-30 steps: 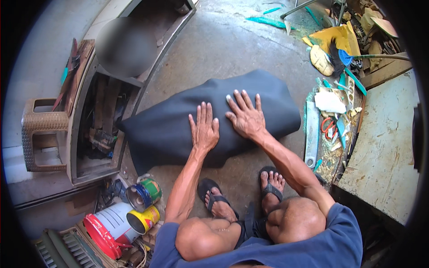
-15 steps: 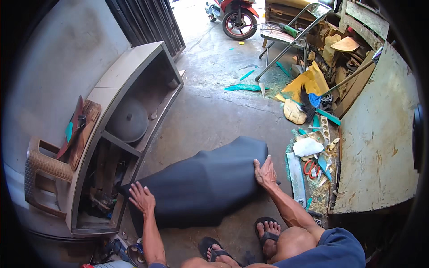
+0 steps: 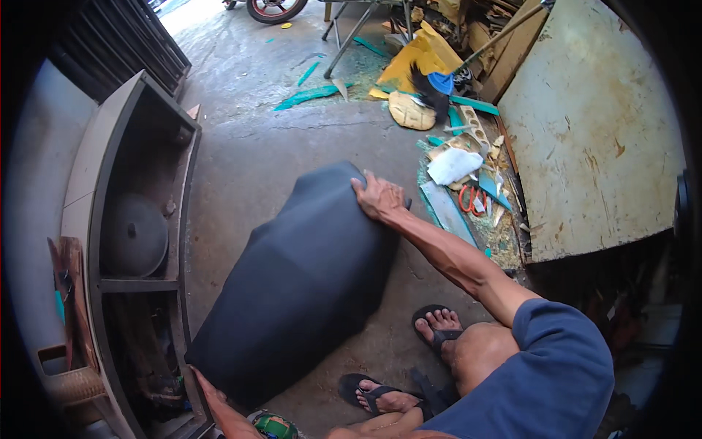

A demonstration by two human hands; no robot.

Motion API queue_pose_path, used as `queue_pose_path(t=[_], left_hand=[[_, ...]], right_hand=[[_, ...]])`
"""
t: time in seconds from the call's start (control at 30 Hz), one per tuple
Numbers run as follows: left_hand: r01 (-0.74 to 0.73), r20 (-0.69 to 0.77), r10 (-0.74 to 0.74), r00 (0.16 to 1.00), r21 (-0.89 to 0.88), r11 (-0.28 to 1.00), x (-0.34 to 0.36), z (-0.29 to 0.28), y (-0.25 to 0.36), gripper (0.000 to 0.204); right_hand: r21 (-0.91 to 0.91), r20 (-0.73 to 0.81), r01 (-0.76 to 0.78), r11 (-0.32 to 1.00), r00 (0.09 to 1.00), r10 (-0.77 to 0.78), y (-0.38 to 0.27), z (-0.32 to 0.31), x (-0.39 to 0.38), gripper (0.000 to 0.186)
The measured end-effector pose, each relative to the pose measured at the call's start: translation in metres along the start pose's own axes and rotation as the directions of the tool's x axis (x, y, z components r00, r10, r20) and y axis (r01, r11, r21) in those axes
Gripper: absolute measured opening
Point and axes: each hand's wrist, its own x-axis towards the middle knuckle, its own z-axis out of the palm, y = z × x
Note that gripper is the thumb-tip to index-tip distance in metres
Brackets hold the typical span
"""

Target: The person measures and cuts a piece of black vinyl fabric using shears, then wraps it around a foam motorcycle seat and smooths it by hand.

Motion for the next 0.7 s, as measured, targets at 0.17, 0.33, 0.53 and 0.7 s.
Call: queue_pose_path(t=[0.17,0.33,0.53,0.7], left_hand=[[-0.095,0.106,0.117,0.988,-0.187,0.978,-0.032,0.010,-0.063,0.088],[0.060,0.129,0.003,0.992,-0.480,0.875,-0.098,0.099,-0.147,0.090],[0.215,0.345,0.044,0.938,-0.674,0.707,-0.196,0.187,-0.200,0.087],[0.359,0.473,-0.049,0.880,-0.592,0.721,-0.228,0.232,-0.232,0.091]], right_hand=[[-0.264,-0.201,0.479,0.837,0.821,-0.534,-0.044,0.045,-0.005,0.069],[-0.256,-0.127,0.487,0.835,0.839,-0.528,-0.034,0.058,0.001,0.065],[-0.155,0.049,0.818,0.554,0.566,-0.823,-0.011,0.111,-0.137,0.061],[-0.086,0.117,0.820,0.566,0.573,-0.811,0.010,0.078,-0.092,0.052]])
